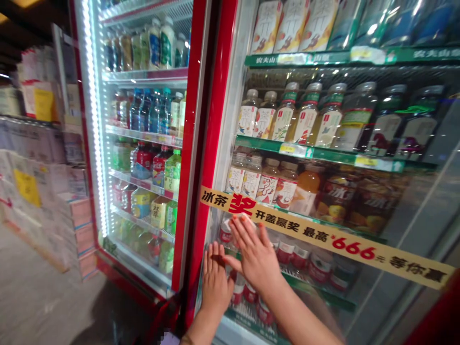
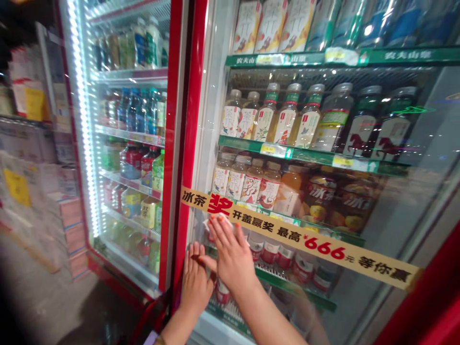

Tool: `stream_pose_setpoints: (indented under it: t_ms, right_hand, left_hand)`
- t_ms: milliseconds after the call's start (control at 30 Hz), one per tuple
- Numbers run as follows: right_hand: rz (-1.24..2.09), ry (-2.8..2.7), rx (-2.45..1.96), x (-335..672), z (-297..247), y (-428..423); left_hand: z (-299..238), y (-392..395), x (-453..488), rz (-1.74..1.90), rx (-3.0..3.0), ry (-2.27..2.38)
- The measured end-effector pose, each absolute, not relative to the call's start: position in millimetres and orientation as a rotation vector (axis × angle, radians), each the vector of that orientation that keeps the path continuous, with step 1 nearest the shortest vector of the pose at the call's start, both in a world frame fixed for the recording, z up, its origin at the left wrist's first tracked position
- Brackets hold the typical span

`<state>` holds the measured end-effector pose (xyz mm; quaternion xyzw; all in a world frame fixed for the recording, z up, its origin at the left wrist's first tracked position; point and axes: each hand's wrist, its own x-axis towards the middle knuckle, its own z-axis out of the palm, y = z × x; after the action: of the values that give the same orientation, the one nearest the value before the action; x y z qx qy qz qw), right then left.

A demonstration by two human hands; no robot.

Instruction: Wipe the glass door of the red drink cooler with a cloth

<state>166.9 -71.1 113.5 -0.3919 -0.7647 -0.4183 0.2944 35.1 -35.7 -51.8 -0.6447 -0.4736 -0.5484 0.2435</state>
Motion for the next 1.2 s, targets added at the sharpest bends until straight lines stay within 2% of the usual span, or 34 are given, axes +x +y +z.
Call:
stream_pose_setpoints:
  t_ms: [133,233,333,433,533,600,700,867,967,1067,1200]
  right_hand:
    - [-1.189,-1.498,-1.374,280.3,114.8,-116.0]
    - [-1.014,-1.055,-1.562,360.3,104.1,-144.8]
    - [-0.878,-0.826,-1.596,378.5,89.5,-150.6]
    - [-0.982,-1.033,-1.507,324.0,80.5,-133.2]
    - [-1.221,-1.524,-1.369,261.4,79.0,-115.0]
    - [-1.332,-1.673,-1.291,253.6,81.2,-111.5]
    - [-1.314,-1.458,-1.385,297.5,90.2,-120.3]
    - [-0.930,-0.940,-1.526,345.9,125.5,-131.6]
    - [-1.067,-1.172,-1.468,303.1,129.1,-122.7]
    - [-1.265,-1.519,-1.387,277.6,105.9,-121.5]
    - [-1.136,-1.216,-1.561,333.4,92.6,-137.8]
  left_hand:
    - [-35.2,-56.5,31.1,-1.527,-1.824,-1.361]
    - [-17.8,-70.4,33.8,-1.643,-1.839,-1.356]
    - [10.2,-76.1,40.5,-1.697,-1.819,-1.216]
    - [48.7,-70.6,49.1,-1.716,-1.786,-1.038]
    - [82.2,-54.4,57.5,-1.685,-1.745,-0.947]
    - [94.0,-41.2,61.8,-1.630,-1.721,-0.912]
    - [96.2,-25.5,65.1,-1.590,-1.696,-0.877]
    - [90.7,-19.5,66.3,-1.609,-1.646,-0.841]
    - [92.1,-20.1,65.8,-1.606,-1.620,-0.801]
    - [93.4,-19.6,64.7,-1.593,-1.636,-0.781]
    - [93.0,-19.3,65.6,-1.592,-1.638,-0.780]
